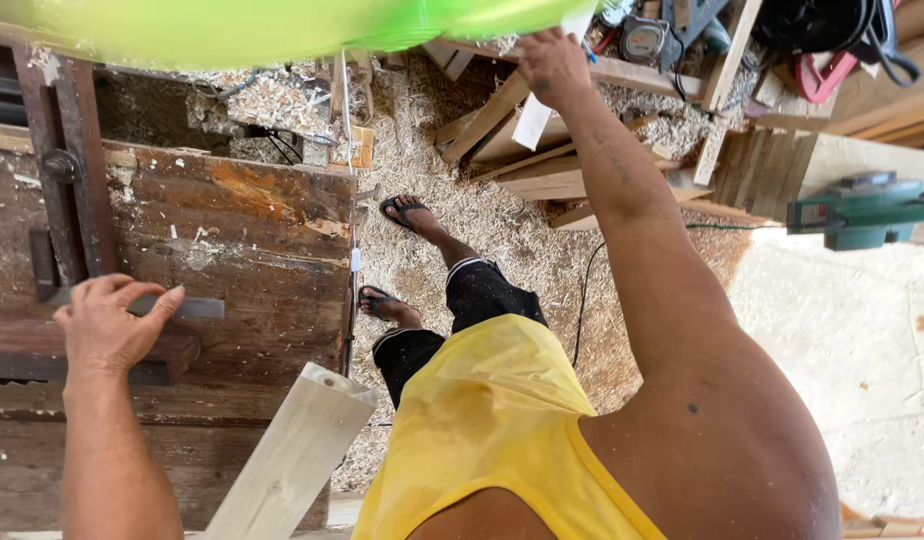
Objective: The person uses a table saw to cut a wooden plank into smaller pieces. They guide the plank through the saw, remove the cut pieces, and adjust the fence before making additional cuts.
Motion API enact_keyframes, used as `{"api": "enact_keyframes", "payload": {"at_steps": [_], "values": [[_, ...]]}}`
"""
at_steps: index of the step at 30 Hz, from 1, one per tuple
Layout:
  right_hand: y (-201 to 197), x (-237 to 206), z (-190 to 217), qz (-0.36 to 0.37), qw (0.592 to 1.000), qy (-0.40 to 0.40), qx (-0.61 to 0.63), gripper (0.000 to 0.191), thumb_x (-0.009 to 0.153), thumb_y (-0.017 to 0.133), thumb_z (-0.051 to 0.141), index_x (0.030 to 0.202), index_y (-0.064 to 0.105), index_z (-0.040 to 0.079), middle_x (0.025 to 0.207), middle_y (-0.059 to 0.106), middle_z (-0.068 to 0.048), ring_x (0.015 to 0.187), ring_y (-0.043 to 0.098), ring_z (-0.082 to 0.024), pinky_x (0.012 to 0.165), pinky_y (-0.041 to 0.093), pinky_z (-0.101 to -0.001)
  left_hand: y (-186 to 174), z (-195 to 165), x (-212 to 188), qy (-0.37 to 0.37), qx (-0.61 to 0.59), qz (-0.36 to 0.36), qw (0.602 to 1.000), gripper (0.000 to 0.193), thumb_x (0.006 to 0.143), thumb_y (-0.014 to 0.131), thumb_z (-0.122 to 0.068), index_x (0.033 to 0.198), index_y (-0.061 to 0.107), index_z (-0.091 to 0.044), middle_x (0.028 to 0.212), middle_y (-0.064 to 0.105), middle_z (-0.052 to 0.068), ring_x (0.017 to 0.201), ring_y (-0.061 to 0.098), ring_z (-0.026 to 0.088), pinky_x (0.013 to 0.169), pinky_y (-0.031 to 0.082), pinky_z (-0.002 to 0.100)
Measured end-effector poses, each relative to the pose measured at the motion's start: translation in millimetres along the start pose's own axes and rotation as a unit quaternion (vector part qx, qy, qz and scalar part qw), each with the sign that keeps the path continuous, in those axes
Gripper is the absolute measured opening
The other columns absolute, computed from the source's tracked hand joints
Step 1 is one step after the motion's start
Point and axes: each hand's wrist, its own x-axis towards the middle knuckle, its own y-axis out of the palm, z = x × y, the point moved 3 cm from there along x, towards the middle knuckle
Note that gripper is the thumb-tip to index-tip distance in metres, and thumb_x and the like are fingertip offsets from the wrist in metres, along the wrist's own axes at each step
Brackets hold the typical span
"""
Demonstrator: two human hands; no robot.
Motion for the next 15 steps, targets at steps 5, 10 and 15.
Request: {"api": "enact_keyframes", "payload": {"at_steps": [5,10,15], "values": [[10,-3,4,0.297,0.948,0.013,-0.116,0.040,0.117,0.038,0.046,0.132,0.067,0.022,0.098,0.078,-0.012,0.094,0.073,-0.027,0.123,0.035,-0.0445,-3,-6,-39,-0.013,-0.074,-0.149,0.986,0.054,0.106,0.061,-0.069,0.118,0.074,-0.019,0.130,0.060,0.007,0.133,0.046,0.029,0.118,0.033,0.056],[-3,-9,-12,0.171,0.956,0.236,0.035,0.045,0.109,0.048,0.047,0.121,0.072,0.010,0.115,0.074,-0.013,0.108,0.070,-0.025,0.106,0.052,-0.0462,6,-25,-94,-0.011,-0.111,-0.226,0.968,0.053,0.108,0.062,-0.065,0.113,0.072,-0.013,0.123,0.063,0.007,0.132,0.051,0.028,0.115,0.039,0.052],[-6,55,-19,-0.095,0.885,0.387,0.242,0.045,0.103,0.053,0.047,0.121,0.068,0.009,0.118,0.070,-0.014,0.107,0.068,-0.027,0.095,0.056,-0.0430,1,-79,-134,-0.043,-0.201,-0.291,0.934,0.054,0.108,0.063,-0.061,0.117,0.074,-0.008,0.121,0.068,0.009,0.127,0.056,0.028,0.107,0.047,0.044]]}}
